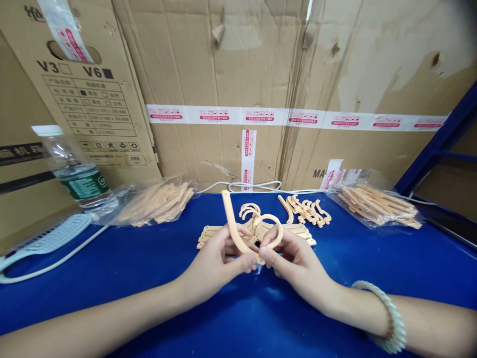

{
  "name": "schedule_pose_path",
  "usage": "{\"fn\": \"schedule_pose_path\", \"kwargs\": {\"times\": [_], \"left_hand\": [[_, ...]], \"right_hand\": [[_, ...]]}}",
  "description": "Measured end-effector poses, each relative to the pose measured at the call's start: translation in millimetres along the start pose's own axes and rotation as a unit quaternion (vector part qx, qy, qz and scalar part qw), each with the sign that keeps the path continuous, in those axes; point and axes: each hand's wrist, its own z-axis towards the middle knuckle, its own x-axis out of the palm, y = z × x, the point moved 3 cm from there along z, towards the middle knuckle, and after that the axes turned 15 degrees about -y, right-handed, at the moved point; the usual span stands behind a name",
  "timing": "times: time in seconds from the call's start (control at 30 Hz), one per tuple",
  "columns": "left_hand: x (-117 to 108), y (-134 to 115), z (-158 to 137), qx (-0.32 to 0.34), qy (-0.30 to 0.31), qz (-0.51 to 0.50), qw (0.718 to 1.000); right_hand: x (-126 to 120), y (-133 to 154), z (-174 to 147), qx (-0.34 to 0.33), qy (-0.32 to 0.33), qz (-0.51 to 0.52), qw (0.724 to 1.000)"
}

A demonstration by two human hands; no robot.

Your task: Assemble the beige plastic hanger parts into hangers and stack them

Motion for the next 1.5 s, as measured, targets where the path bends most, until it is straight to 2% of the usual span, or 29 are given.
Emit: {"fn": "schedule_pose_path", "kwargs": {"times": [0.13,0.2,0.33,0.4,0.47,0.53,0.6,0.67,0.77,0.97,1.07,1.17,1.33,1.4,1.5], "left_hand": [[0.6,3.0,1.3,-0.020,0.044,0.017,0.999],[0.1,1.8,2.7,-0.033,0.048,0.021,0.998],[-1.4,-1.7,5.2,-0.071,0.033,0.008,0.997],[-2.9,-2.1,6.4,-0.080,0.016,0.000,0.997],[-4.5,-1.2,7.3,-0.084,0.005,-0.012,0.996],[-5.8,0.3,8.1,-0.085,0.002,-0.024,0.996],[-6.8,1.8,8.6,-0.086,0.003,-0.032,0.996],[-7.3,2.6,9.1,-0.087,0.002,-0.034,0.996],[-7.7,2.4,9.7,-0.080,-0.009,-0.029,0.996],[-6.9,0.2,9.5,-0.075,-0.030,-0.019,0.997],[-5.9,-1.9,8.9,-0.069,-0.035,-0.024,0.997],[-5.4,-3.7,8.3,-0.070,-0.039,-0.030,0.996],[-5.9,-4.9,8.4,-0.072,-0.033,-0.046,0.996],[-6.0,-4.4,8.6,-0.069,-0.034,-0.047,0.996],[-5.7,-3.0,9.1,-0.060,-0.029,-0.038,0.997]], "right_hand": [[-1.2,-5.3,2.3,0.037,0.012,0.021,0.999],[-4.3,-7.4,5.3,0.047,-0.003,0.024,0.999],[-17.7,-0.4,24.0,0.023,-0.048,0.020,0.998],[-30.0,6.6,41.6,0.011,-0.035,-0.008,0.999],[-46.5,13.8,61.5,-0.018,0.012,-0.085,0.996],[-66.2,19.9,78.8,-0.090,0.063,-0.211,0.971],[-83.6,22.1,88.9,-0.189,0.128,-0.357,0.906],[-98.3,19.6,93.0,-0.219,0.157,-0.410,0.871],[-108.9,12.7,92.1,-0.225,0.170,-0.436,0.855],[-103.7,3.3,87.9,-0.243,0.172,-0.458,0.838],[-99.8,4.4,85.4,-0.257,0.154,-0.450,0.841],[-95.9,9.2,81.9,-0.274,0.108,-0.423,0.857],[-83.9,19.7,70.5,-0.279,-0.049,-0.349,0.893],[-74.5,23.6,60.7,-0.252,-0.107,-0.281,0.920],[-56.3,25.8,41.3,-0.151,-0.151,-0.112,0.971]]}}
